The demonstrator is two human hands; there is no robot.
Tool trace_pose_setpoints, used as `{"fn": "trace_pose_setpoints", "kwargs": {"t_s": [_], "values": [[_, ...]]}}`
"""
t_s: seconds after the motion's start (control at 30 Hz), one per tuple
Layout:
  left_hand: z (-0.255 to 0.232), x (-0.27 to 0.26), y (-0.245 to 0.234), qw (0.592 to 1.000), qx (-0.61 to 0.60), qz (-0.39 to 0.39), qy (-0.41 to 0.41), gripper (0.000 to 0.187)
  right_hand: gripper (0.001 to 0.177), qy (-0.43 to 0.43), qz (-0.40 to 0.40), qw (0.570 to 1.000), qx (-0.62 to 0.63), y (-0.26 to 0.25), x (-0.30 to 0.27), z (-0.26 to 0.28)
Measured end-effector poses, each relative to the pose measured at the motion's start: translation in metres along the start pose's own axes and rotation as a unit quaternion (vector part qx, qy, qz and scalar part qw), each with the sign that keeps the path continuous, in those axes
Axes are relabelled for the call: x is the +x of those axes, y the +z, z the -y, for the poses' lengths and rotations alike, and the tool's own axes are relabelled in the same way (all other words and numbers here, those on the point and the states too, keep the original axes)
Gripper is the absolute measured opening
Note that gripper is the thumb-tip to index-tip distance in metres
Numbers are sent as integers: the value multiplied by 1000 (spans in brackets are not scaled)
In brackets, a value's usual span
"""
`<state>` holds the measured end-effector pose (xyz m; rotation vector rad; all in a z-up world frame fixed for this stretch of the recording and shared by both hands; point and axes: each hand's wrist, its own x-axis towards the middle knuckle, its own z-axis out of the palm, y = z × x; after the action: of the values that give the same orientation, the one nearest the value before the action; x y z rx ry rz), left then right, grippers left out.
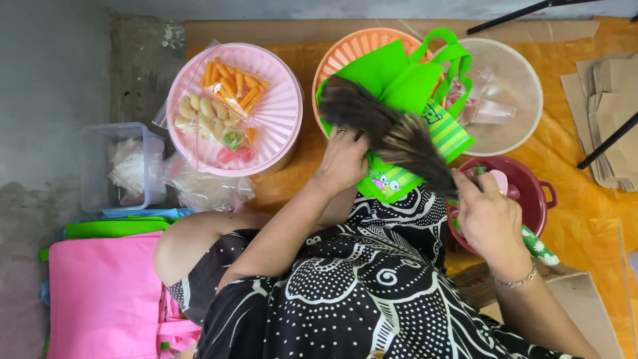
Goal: Cleaning a green reusable bag using a feather duster while sitting on the floor.
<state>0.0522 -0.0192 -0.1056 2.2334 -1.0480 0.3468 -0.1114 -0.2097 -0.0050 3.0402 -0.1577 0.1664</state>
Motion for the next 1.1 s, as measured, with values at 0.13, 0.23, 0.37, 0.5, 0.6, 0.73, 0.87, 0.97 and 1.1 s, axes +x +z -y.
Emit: {"fn": "trace_pose_setpoints", "kwargs": {"t_s": [0.13, 0.23, 0.37, 0.5, 0.6, 0.73, 0.87, 0.97, 1.1], "values": [[-10, 4, -13, 999, -10, -40, 34, 20, 42, 131, 40, 990, 24, 18, 9, -53], [-9, 3, -11, 999, 24, -26, 31, 19, 31, 163, -50, 985, 26, 0, 4, -62], [-8, 6, -9, 998, 43, -32, 33, 21, 38, 31, -174, 979, 97, -8, 0, -29], [0, -1, 5, 994, 101, 51, -12, 15, 33, -16, -31, 999, -24, 7, 11, 3], [-9, 2, -13, 998, 57, 30, 14, 23, 43, 59, -32, 998, -6, 19, 35, -22], [-17, 2, -20, 1000, 24, 6, 4, 26, 37, 98, -130, 986, 35, 27, 27, -49], [-10, 18, -16, 996, -49, -1, -71, 44, 31, 27, -185, 962, 198, 0, 28, -20], [-18, 29, -27, 956, -174, -5, -237, 62, 31, 9, -199, 946, 256, -11, 18, 3], [0, 47, -22, 832, -345, -74, -428, 62, 30, -42, -251, 936, 244, 4, 5, 24]]}}
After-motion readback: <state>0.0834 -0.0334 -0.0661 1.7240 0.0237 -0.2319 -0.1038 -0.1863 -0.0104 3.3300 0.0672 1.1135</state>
